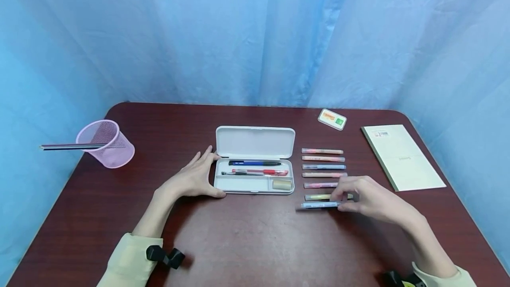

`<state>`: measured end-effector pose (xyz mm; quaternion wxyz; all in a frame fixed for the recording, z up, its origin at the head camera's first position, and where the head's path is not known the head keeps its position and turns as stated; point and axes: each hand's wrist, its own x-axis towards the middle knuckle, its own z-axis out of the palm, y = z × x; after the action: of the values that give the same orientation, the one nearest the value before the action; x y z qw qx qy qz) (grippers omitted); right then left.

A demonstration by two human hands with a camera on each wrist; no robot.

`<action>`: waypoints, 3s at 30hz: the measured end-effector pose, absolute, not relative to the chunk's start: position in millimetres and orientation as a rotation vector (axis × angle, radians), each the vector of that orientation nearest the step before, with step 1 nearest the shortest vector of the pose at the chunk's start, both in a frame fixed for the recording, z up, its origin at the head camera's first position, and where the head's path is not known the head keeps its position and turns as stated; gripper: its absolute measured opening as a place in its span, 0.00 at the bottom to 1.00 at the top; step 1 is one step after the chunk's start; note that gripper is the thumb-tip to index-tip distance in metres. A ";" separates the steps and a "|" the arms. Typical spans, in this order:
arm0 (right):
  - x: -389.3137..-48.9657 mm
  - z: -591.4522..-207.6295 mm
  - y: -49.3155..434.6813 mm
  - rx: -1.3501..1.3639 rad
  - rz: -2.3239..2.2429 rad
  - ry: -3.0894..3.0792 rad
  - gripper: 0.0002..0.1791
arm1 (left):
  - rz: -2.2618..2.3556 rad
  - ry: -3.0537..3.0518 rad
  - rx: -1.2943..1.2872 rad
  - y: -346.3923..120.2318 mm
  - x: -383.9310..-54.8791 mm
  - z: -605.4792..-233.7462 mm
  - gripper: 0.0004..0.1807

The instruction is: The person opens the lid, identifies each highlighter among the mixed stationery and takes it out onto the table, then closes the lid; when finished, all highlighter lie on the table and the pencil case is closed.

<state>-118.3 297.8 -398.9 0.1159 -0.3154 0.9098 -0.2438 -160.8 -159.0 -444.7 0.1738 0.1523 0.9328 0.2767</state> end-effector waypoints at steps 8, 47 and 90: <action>-117.7 -402.4 303.0 -0.912 -0.641 2.579 0.16 | 0.784 2.653 0.457 -158.9 -162.0 -444.5 0.55; -115.4 -408.2 287.9 -0.848 -0.381 2.704 0.18 | 0.783 2.644 0.441 -159.1 -160.3 -444.3 0.55; -113.8 -401.2 291.3 -0.885 -0.359 2.768 0.18 | 0.786 2.659 0.451 -159.3 -160.9 -444.2 0.54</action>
<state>-113.8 291.3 -401.2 0.1064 -0.3005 0.9400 -0.1218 -160.9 -159.3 -444.2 0.1654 0.1584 0.9335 0.2761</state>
